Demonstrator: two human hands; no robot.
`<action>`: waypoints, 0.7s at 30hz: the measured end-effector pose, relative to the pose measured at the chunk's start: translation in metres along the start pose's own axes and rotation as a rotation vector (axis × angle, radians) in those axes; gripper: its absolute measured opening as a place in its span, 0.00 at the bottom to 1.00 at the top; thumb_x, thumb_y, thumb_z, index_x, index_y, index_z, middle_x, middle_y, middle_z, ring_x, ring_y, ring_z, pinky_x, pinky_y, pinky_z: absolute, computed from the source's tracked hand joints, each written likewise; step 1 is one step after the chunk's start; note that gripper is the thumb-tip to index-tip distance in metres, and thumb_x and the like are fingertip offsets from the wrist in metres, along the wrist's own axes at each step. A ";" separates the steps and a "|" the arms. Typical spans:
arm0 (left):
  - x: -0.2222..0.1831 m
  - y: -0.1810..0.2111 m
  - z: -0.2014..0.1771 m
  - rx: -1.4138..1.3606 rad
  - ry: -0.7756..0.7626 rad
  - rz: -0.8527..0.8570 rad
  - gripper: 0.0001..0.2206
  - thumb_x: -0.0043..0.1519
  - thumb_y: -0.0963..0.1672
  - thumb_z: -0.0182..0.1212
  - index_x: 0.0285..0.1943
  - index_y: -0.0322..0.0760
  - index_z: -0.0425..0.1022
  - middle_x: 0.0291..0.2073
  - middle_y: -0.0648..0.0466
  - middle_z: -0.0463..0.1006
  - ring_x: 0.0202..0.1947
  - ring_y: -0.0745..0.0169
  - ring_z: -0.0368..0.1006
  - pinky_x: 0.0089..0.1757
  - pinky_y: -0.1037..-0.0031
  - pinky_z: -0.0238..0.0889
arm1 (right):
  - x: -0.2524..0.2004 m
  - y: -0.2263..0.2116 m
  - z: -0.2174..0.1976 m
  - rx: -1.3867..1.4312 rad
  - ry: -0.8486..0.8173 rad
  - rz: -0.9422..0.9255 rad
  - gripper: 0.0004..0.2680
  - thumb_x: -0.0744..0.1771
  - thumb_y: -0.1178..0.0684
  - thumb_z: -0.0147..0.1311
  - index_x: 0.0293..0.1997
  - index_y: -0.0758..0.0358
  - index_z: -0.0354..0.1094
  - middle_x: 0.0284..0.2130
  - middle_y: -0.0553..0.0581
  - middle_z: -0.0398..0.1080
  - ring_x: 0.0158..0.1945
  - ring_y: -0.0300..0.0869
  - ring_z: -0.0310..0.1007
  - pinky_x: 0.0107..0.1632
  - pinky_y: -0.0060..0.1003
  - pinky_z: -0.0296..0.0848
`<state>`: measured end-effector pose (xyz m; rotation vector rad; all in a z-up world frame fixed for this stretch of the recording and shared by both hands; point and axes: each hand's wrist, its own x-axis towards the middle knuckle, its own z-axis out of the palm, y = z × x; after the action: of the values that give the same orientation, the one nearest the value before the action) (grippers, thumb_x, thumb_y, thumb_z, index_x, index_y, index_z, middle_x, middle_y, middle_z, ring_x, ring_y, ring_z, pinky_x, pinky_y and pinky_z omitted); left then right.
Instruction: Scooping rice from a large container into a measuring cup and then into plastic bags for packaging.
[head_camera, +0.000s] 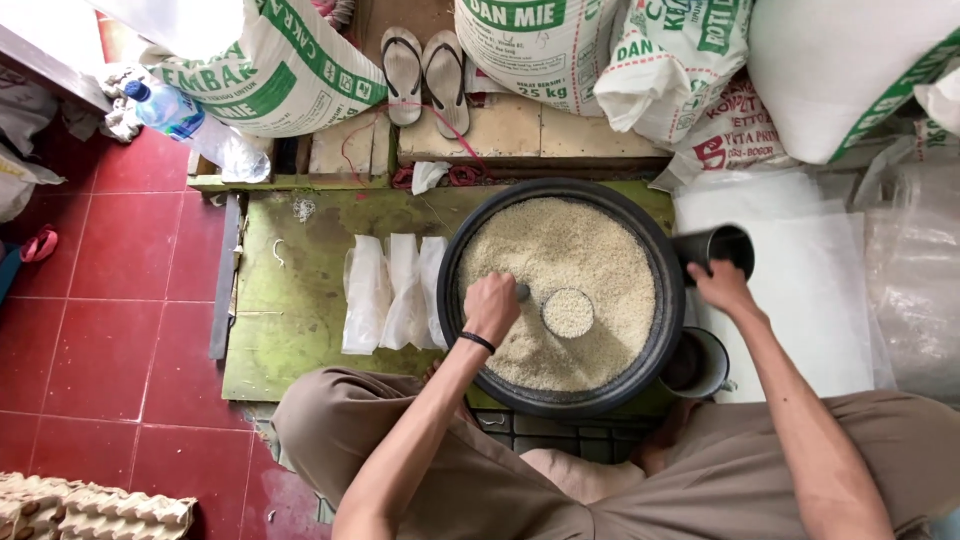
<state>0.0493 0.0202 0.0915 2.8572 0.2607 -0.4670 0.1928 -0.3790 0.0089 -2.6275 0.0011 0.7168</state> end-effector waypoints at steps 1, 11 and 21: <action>-0.009 0.004 -0.014 0.000 0.050 0.033 0.10 0.52 0.39 0.59 0.39 0.30 0.83 0.29 0.42 0.84 0.35 0.37 0.83 0.36 0.50 0.78 | -0.009 -0.013 -0.013 0.037 0.042 -0.002 0.24 0.70 0.38 0.45 0.55 0.76 0.73 0.51 0.78 0.74 0.57 0.70 0.71 0.57 0.62 0.69; 0.018 -0.010 0.021 0.154 0.140 0.143 0.10 0.55 0.46 0.60 0.37 0.37 0.83 0.30 0.47 0.83 0.39 0.42 0.82 0.38 0.53 0.77 | -0.095 -0.139 -0.096 0.049 0.298 -0.392 0.22 0.71 0.40 0.47 0.32 0.77 0.70 0.27 0.80 0.72 0.41 0.75 0.72 0.44 0.67 0.69; 0.011 0.037 0.080 0.167 0.301 0.343 0.15 0.51 0.40 0.57 0.48 0.38 0.73 0.34 0.48 0.80 0.38 0.46 0.80 0.39 0.61 0.73 | -0.006 -0.074 0.033 -0.631 0.087 -0.968 0.11 0.67 0.51 0.46 0.48 0.63 0.74 0.39 0.64 0.76 0.41 0.62 0.77 0.40 0.61 0.77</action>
<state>0.0444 -0.0339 0.0213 3.0395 -0.2294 0.0093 0.1799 -0.2991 0.0149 -2.6922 -1.5597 0.2560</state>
